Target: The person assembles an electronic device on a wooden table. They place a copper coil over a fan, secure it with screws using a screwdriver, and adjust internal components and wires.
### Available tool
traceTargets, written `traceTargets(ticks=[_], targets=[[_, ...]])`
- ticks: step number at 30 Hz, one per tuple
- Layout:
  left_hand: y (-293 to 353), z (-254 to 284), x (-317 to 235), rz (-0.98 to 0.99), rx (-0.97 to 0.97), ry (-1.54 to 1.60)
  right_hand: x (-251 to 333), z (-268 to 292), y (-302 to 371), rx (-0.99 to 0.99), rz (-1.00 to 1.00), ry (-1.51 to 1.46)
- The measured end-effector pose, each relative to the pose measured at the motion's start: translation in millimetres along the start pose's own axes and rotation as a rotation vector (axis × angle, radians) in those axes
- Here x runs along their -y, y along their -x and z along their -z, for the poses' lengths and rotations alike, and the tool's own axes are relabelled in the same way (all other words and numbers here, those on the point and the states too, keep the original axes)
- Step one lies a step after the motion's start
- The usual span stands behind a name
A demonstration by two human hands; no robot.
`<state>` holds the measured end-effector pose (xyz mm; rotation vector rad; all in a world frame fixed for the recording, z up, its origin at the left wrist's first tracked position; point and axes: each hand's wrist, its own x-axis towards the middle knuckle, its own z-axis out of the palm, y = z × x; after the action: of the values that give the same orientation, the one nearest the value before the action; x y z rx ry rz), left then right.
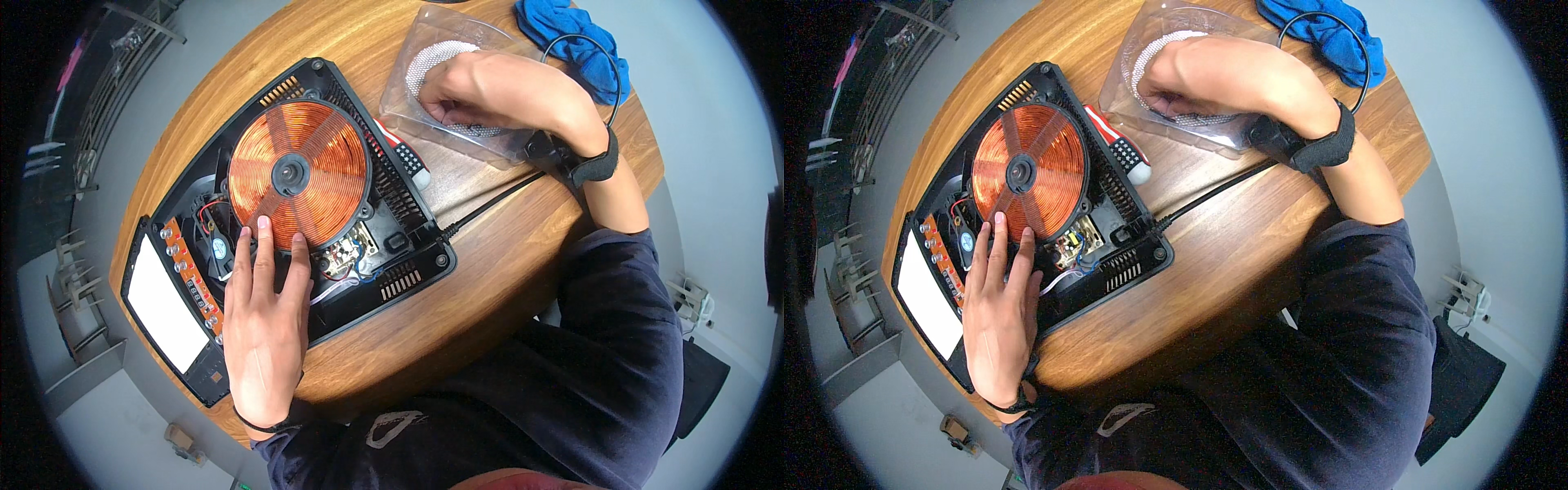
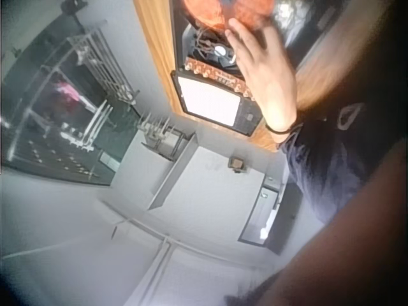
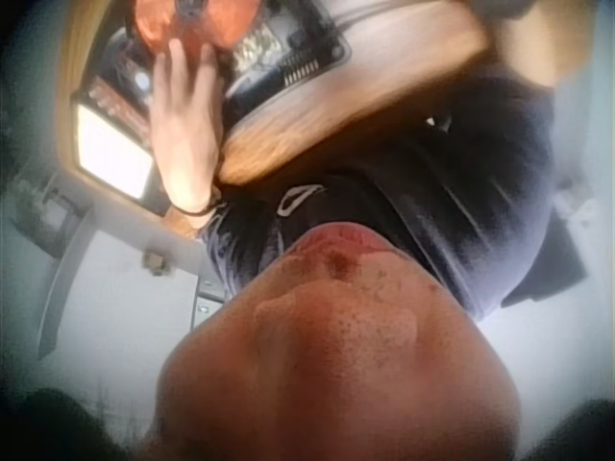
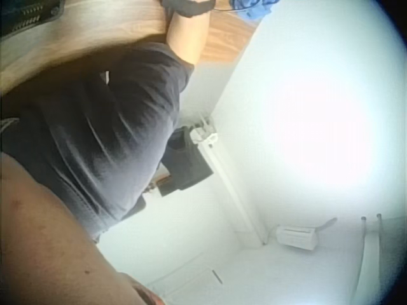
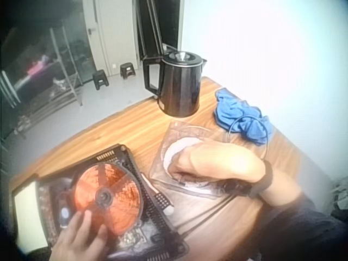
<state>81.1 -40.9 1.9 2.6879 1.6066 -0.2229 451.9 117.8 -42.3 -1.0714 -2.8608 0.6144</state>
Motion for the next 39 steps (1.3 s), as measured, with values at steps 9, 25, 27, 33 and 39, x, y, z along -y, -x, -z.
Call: traceTargets(ticks=[9, 25, 27, 33, 39], targets=[[0, 0, 1, -0.004, 0.000, -0.005, -8, 20, 9, -0.034, -0.059, 0.014], [-1, 1, -1, 0.003, -0.005, -0.013, -12, 19, 21, 0.171, -0.204, 0.026], [0, 0, -1, 0.006, -0.005, -0.012, -13, 19, 24, 0.129, -0.201, 0.092], [0, -2, 0, 0.008, 0.000, -0.025, -15, 29, 26, 0.042, -0.298, 0.097], [0, -1, -1, 0.013, 0.005, -0.020, -31, 23, 28, 0.016, -0.249, -0.001]])
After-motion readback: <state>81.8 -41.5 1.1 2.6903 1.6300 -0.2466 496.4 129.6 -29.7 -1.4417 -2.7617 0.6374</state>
